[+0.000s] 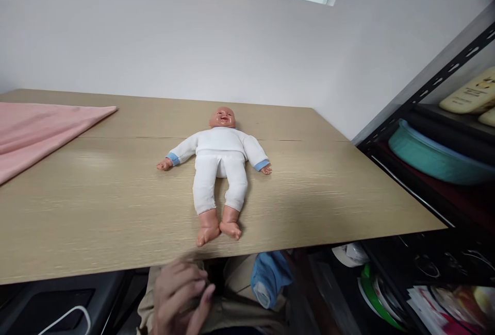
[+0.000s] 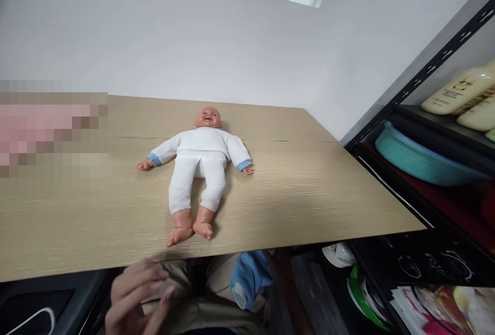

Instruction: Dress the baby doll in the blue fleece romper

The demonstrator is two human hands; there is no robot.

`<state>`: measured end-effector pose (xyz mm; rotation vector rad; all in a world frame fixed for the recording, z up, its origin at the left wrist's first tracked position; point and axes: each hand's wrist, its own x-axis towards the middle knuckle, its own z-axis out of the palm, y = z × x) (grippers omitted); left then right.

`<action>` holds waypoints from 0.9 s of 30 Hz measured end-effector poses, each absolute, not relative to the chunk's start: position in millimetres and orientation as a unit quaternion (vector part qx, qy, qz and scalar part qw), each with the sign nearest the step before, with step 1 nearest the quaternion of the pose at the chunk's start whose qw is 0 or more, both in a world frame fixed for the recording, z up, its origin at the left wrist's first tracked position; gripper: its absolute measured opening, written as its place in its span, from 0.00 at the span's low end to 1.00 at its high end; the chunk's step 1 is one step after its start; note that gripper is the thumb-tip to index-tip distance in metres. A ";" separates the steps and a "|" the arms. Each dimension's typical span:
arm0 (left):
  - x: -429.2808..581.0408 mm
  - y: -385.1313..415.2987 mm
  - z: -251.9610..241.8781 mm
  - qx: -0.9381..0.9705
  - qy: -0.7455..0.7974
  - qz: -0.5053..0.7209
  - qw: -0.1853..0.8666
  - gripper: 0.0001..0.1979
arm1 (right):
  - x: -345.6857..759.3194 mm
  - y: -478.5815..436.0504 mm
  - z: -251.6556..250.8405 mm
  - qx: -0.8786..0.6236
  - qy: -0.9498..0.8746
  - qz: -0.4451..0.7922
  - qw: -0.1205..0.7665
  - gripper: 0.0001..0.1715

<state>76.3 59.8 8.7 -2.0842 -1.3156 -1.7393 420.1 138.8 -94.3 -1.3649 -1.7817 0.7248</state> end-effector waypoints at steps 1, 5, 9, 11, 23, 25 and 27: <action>78.4 52.8 0.6 -0.711 -0.405 -0.573 0.048 0.17 | 417.6 132.7 -90.0 -0.541 -0.700 0.277 0.375 0.18; 80.4 37.9 -14.8 -0.796 -0.350 -0.491 -0.061 0.15 | 393.7 101.1 -38.1 -0.484 -0.750 0.313 0.324 0.08; 67.4 43.2 22.1 -0.848 -0.286 -0.388 -0.220 0.30 | 362.1 81.0 49.2 -0.334 -0.870 0.311 0.187 0.08; 61.0 52.7 52.6 -0.838 -0.297 -0.355 -0.288 0.35 | 353.2 79.5 87.1 -0.282 -0.910 0.257 0.162 0.12; 47.6 81.0 150.2 -0.798 -0.328 -0.244 -0.443 0.04 | 325.3 120.7 180.5 -0.259 -0.916 0.283 0.120 0.16; 41.8 81.8 157.1 -0.801 -0.342 -0.246 -0.425 0.04 | 324.3 125.7 184.4 -0.281 -0.909 0.283 0.123 0.20; 38.1 84.5 161.5 -0.809 -0.346 -0.262 -0.397 0.07 | 323.3 130.0 187.5 -0.278 -0.907 0.280 0.144 0.24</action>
